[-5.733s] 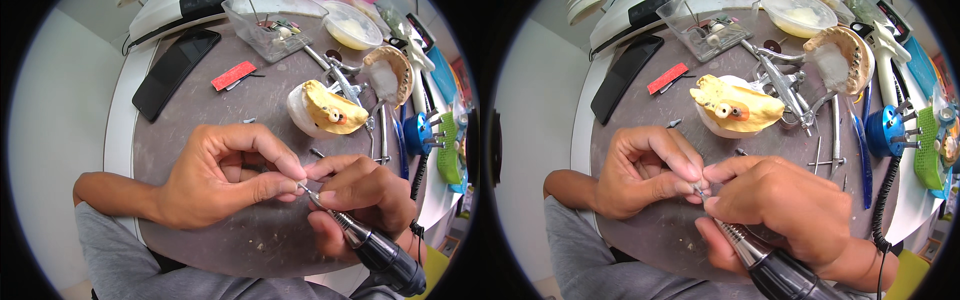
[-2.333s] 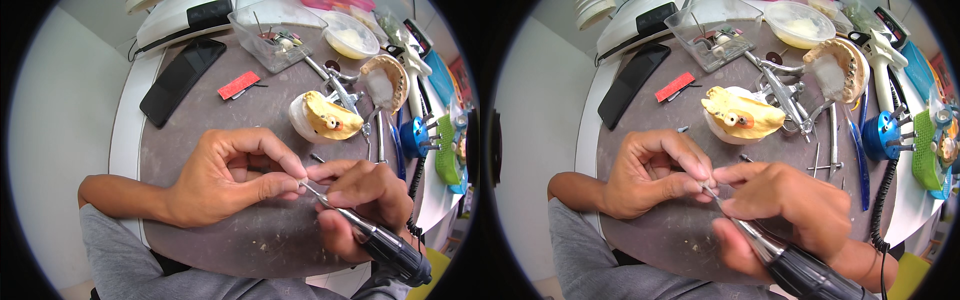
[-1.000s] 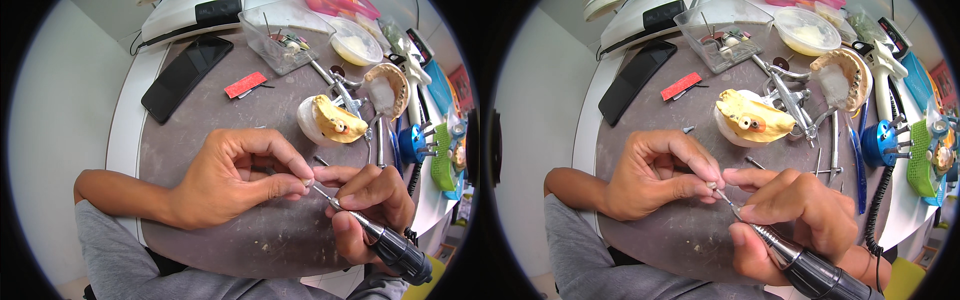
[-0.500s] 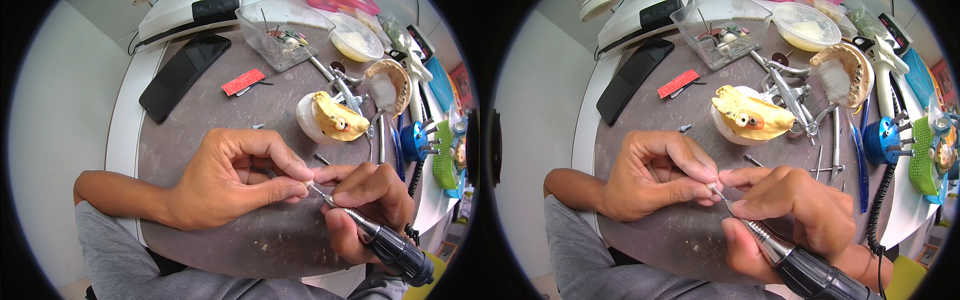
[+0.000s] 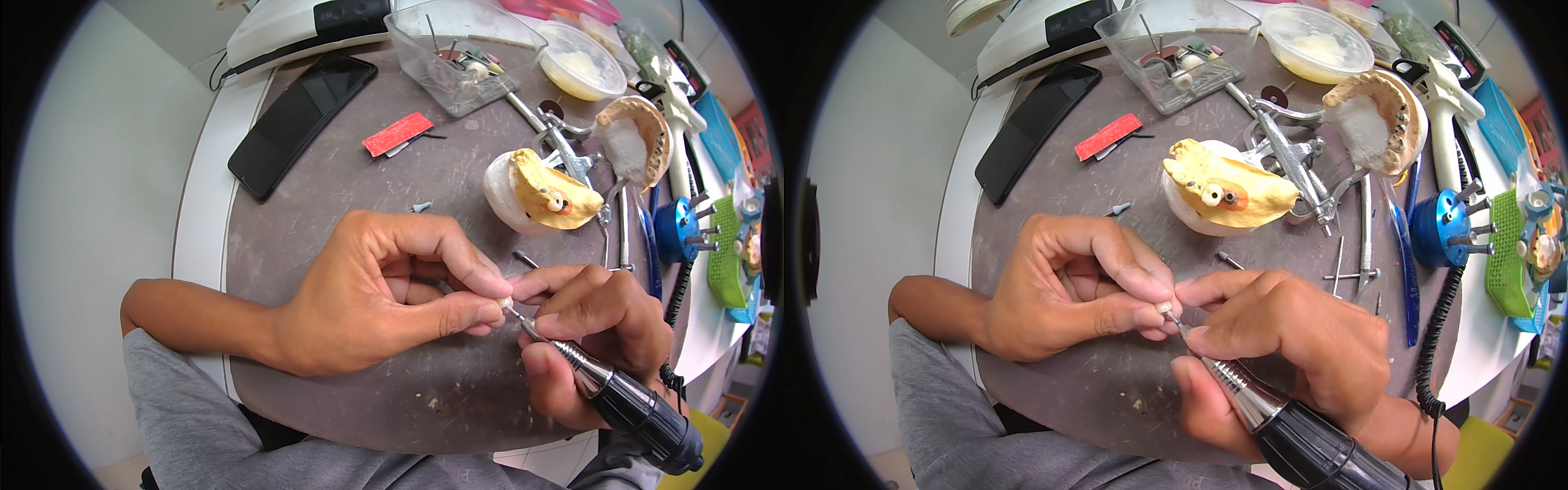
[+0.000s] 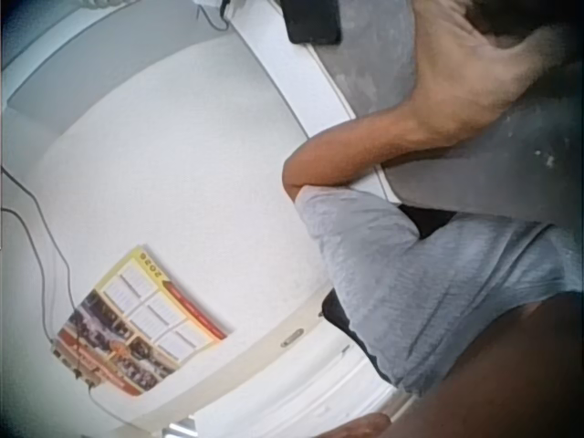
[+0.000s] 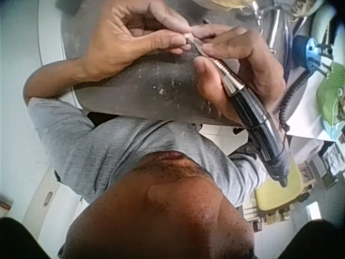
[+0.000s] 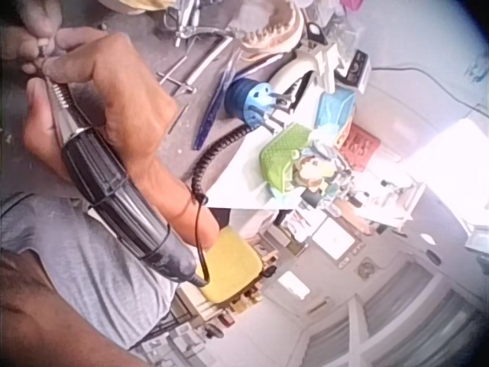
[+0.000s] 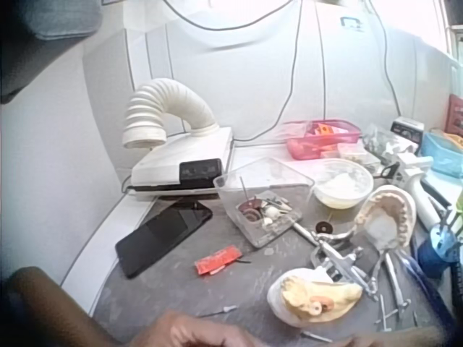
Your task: The person polishes a small dental prosthesis component using a rotary tool, then cleans excess material from the piece with a scraper and a small brush.
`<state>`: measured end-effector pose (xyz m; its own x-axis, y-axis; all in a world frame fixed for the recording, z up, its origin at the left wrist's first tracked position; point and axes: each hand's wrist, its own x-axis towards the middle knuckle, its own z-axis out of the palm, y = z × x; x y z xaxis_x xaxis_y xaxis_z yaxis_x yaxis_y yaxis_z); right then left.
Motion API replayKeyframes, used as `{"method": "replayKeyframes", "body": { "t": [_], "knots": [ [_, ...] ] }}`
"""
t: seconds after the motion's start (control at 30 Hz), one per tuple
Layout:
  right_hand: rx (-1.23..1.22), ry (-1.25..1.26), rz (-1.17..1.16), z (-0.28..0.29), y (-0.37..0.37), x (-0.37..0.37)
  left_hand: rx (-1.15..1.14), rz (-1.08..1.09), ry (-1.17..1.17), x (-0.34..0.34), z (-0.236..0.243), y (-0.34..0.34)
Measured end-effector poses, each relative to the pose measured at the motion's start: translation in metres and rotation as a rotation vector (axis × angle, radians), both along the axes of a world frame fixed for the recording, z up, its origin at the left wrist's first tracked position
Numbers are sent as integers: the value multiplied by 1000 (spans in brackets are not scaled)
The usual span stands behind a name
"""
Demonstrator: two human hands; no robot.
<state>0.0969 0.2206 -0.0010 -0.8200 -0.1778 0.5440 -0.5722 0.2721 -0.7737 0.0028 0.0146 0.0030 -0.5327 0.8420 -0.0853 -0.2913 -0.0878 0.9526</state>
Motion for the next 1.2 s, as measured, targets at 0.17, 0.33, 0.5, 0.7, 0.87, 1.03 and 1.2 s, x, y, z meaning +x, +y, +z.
{"method": "replayKeyframes", "body": {
  "t": [0.17,0.33,0.5,0.7,0.87,1.03,1.2],
  "knots": [
    [6,26,-6,0,0,-1,16,-7,2,-1,-2,0],
    [-19,31,-1,-2,-1,-2,14,10,-5,0,-1,0],
    [-28,14,-24,-2,-2,-1,16,9,-31,1,-1,1],
    [-29,18,-8,-1,-1,-1,22,6,-44,0,-1,1],
    [-79,-82,-7,5,4,9,-32,17,-40,-1,4,3],
    [-59,-95,-4,9,8,13,-45,13,11,-1,6,3],
    [-40,-89,50,9,5,13,-45,31,44,0,3,3]
  ]
}}
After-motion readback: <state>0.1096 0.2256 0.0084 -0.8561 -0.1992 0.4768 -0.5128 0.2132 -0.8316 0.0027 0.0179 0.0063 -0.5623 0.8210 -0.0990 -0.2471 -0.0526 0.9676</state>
